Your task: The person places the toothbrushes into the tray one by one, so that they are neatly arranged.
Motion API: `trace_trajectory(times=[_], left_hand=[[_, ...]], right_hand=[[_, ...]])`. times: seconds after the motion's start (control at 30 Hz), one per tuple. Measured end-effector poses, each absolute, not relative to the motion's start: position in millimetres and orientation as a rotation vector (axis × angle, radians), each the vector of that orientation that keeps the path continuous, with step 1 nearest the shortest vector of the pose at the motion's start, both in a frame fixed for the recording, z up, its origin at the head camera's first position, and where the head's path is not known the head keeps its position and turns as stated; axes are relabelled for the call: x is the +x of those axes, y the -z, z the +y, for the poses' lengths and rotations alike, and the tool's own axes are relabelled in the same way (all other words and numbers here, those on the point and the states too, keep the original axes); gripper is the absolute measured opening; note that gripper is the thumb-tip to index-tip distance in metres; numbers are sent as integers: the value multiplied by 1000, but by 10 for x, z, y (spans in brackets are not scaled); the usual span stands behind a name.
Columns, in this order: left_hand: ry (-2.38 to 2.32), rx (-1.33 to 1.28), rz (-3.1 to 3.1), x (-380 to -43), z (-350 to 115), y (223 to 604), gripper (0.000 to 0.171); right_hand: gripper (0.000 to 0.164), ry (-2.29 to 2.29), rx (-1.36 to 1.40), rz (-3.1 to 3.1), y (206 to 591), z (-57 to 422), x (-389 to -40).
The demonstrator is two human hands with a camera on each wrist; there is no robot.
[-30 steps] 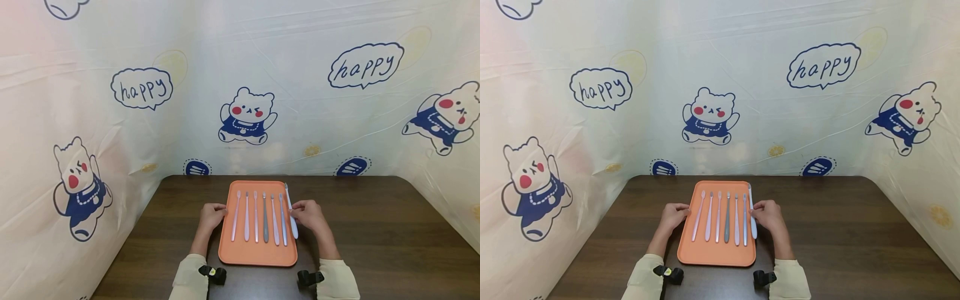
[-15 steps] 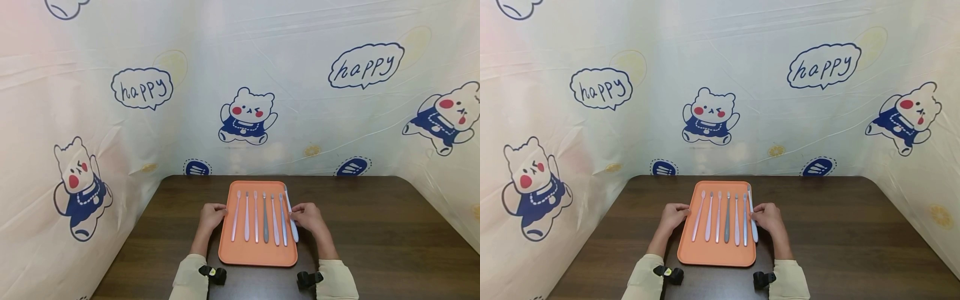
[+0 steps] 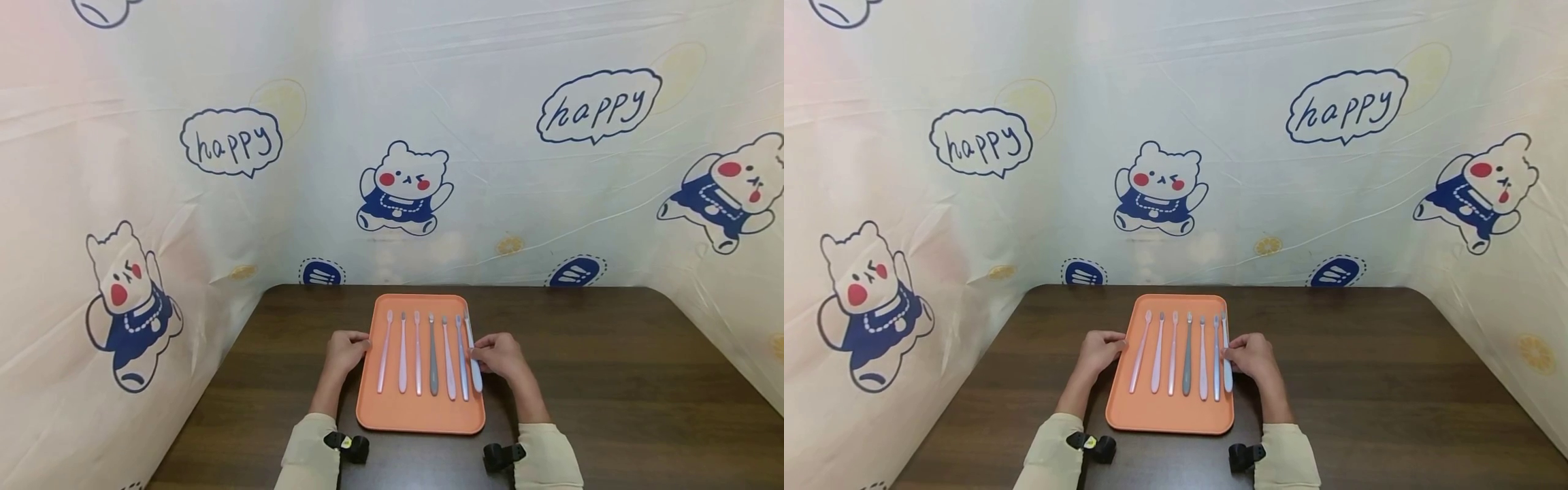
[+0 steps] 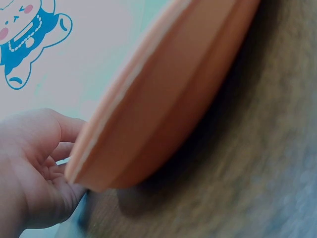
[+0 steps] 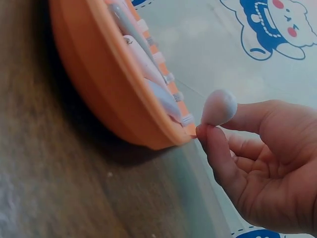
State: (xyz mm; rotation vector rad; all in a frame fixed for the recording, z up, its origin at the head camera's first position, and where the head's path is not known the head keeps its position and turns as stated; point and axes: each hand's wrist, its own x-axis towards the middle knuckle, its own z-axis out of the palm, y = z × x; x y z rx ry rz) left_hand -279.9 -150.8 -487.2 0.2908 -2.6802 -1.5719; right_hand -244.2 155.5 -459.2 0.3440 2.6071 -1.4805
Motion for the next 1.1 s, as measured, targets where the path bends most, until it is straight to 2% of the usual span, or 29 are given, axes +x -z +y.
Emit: trace_trajectory(times=[1.1], left_hand=[[1581, 290, -2667, -2761, -1530, 4889, 23]], right_hand=[[18, 1395, 271, 2660, 4709, 1562, -2432]])
